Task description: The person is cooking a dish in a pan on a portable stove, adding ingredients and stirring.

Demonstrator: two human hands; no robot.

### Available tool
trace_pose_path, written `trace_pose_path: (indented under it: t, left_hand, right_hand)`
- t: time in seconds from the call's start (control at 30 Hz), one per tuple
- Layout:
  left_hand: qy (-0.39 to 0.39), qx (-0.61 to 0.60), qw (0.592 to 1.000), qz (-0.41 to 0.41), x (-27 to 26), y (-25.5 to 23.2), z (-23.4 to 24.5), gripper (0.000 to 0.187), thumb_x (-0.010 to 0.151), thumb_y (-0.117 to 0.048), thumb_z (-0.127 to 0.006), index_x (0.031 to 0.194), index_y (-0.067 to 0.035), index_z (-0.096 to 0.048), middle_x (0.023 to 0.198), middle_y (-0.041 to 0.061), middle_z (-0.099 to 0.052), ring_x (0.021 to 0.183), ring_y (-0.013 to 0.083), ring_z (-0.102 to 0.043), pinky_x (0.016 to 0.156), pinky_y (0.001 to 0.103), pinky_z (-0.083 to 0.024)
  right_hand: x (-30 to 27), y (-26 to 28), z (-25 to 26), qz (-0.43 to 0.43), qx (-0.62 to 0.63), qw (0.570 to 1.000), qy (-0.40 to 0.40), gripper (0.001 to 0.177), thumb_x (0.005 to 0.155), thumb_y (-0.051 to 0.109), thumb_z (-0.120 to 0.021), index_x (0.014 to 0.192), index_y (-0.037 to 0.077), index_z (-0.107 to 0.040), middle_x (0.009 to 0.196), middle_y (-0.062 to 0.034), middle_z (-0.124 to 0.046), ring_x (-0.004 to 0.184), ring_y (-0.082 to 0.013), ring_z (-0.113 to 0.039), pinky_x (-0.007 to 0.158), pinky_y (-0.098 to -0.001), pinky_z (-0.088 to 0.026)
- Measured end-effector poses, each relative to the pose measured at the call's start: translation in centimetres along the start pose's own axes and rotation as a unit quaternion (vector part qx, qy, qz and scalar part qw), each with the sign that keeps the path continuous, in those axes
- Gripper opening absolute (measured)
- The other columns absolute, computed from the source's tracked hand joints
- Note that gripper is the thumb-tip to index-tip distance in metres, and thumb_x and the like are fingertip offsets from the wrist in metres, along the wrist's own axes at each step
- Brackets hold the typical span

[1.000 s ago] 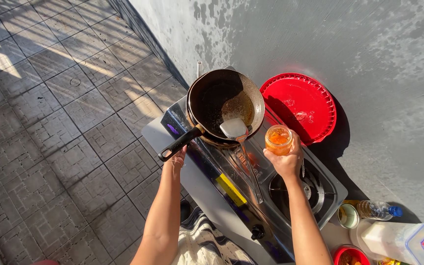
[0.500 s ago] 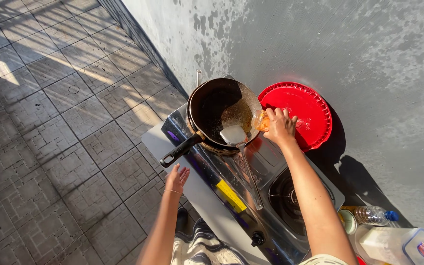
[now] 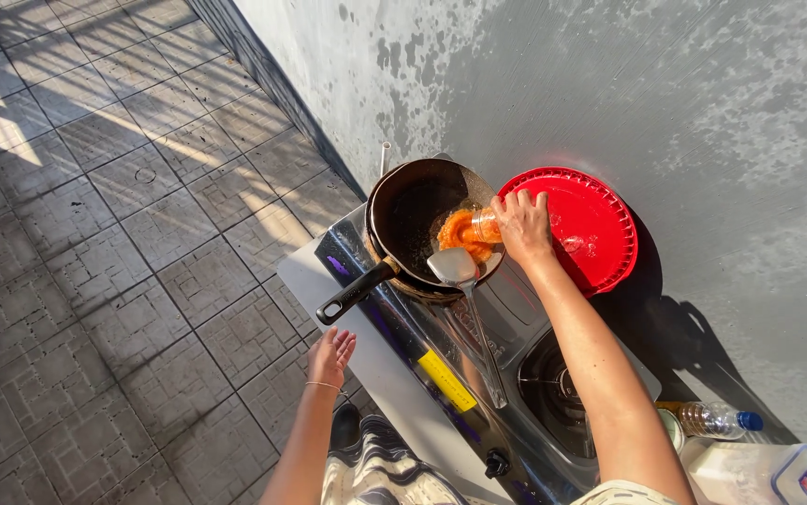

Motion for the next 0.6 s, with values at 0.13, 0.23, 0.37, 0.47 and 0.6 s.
trace_pose_path:
  t: [0.13, 0.23, 0.37, 0.47, 0.6]
  left_hand:
    - [0.012, 0.008, 1.0, -0.005, -0.5, -0.1, -0.8, 0.034, 0.096, -0.016, -0.064, 0.119, 0.004, -0.05, 0.11, 0.018, -0.065, 0.096, 0.0288, -0.072, 0.082, 0.034, -0.064]
    - [0.019, 0.016, 1.0, 0.0, -1.3, -0.3, -1.3, 0.033, 0.096, -0.017, -0.064, 0.119, 0.002, -0.05, 0.11, 0.017, -0.066, 0.095, 0.028, -0.072, 0.081, 0.033, -0.064]
    - [0.031, 0.045, 0.999, 0.001, -2.9, -0.4, -2.1, 0.034, 0.097, -0.019, -0.063, 0.121, 0.002, -0.05, 0.112, 0.016, -0.066, 0.096, 0.0259, -0.072, 0.082, 0.032, -0.064]
    - [0.04, 0.06, 0.997, 0.007, -4.6, -0.3, -3.1, 0.035, 0.097, -0.019, -0.063, 0.123, 0.0, -0.049, 0.113, 0.016, -0.066, 0.095, 0.0248, -0.072, 0.082, 0.032, -0.063]
    - [0.056, 0.075, 0.995, 0.018, -6.8, 0.0, -4.6, 0.036, 0.097, -0.019, -0.062, 0.125, 0.0, -0.051, 0.112, 0.014, -0.067, 0.092, 0.0238, -0.072, 0.082, 0.032, -0.063]
  right_hand:
    - [0.3, 0.2, 0.4, 0.024, 0.006, 1.0, 0.017, 0.04, 0.088, 0.012, -0.071, 0.127, 0.011, -0.063, 0.104, -0.0118, -0.065, 0.106, -0.0273, -0.063, 0.093, -0.05, -0.044]
    - [0.2, -0.2, -0.6, 0.024, 0.04, 0.996, 0.074, 0.045, 0.079, 0.014, -0.078, 0.122, 0.014, -0.063, 0.108, -0.009, -0.066, 0.107, -0.0246, -0.063, 0.096, -0.0448, -0.045]
    - [-0.4, -1.9, 1.4, -0.08, 0.219, 0.967, 0.103, 0.081, 0.056, 0.026, -0.093, 0.128, 0.014, -0.059, 0.11, -0.0136, -0.063, 0.096, -0.029, -0.064, 0.087, -0.047, -0.044]
    - [-1.3, -2.3, 1.2, -0.139, 0.315, 0.936, 0.072, 0.074, 0.059, 0.024, -0.093, 0.125, 0.014, -0.06, 0.113, -0.0121, -0.062, 0.096, -0.029, -0.065, 0.087, -0.0501, -0.045]
    - [-2.9, -3.1, 1.5, -0.173, 0.436, 0.879, -0.078, 0.068, 0.065, 0.023, -0.091, 0.126, 0.013, -0.062, 0.114, -0.0135, -0.061, 0.106, -0.0343, -0.061, 0.091, -0.0487, -0.05]
Point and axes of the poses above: each hand's wrist, its own x-axis towards the middle knuckle, its own z-axis out of the back of the hand, y = z × x, the point moved 10 cm from there along x, towards the middle knuckle
